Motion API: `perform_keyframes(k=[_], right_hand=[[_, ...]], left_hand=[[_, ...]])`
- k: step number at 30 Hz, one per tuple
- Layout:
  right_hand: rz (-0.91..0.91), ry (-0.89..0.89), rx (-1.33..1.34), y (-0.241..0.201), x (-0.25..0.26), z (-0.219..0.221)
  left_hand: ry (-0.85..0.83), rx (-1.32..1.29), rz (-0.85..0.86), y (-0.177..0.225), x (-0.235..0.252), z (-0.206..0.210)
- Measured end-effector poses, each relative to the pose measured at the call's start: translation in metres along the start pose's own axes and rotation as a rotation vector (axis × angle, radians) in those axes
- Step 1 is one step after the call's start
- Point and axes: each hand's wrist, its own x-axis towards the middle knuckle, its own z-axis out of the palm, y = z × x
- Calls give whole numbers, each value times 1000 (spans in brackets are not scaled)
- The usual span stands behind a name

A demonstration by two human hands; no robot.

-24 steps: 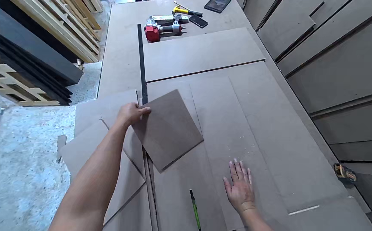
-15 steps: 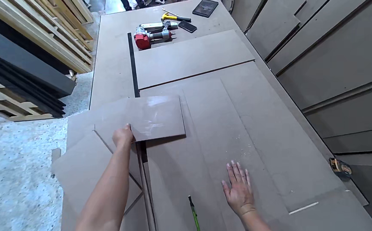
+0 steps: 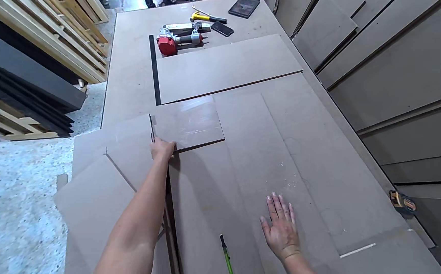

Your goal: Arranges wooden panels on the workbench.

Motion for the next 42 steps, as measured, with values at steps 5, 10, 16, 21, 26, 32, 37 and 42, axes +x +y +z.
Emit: perform_keyframes(k=[5,10,16,21,26,32,37,42], right_hand=[[10,-32,18,0,0,-1],[9,-19,27,1,-1,0],[3,-9,2,1,0,0],[1,-10,6,0,-1,0],[0,-32,12,0,0,-1],[-5,-22,11,2,1,1],[-7,-8,30,2,2,-1],[-11,-6,17,3,2,-2]], left_hand=[[59,164,218,-13,-20,22],[48,305,272,-22,-22,27],[83,460,359,-24,-14,27],[19,412,412,-22,-1,23],[28,405,414,-21,5,25],[28,412,419,-20,5,28],[120,355,494,-26,3,32],[166,324,505,-37,7,44]])
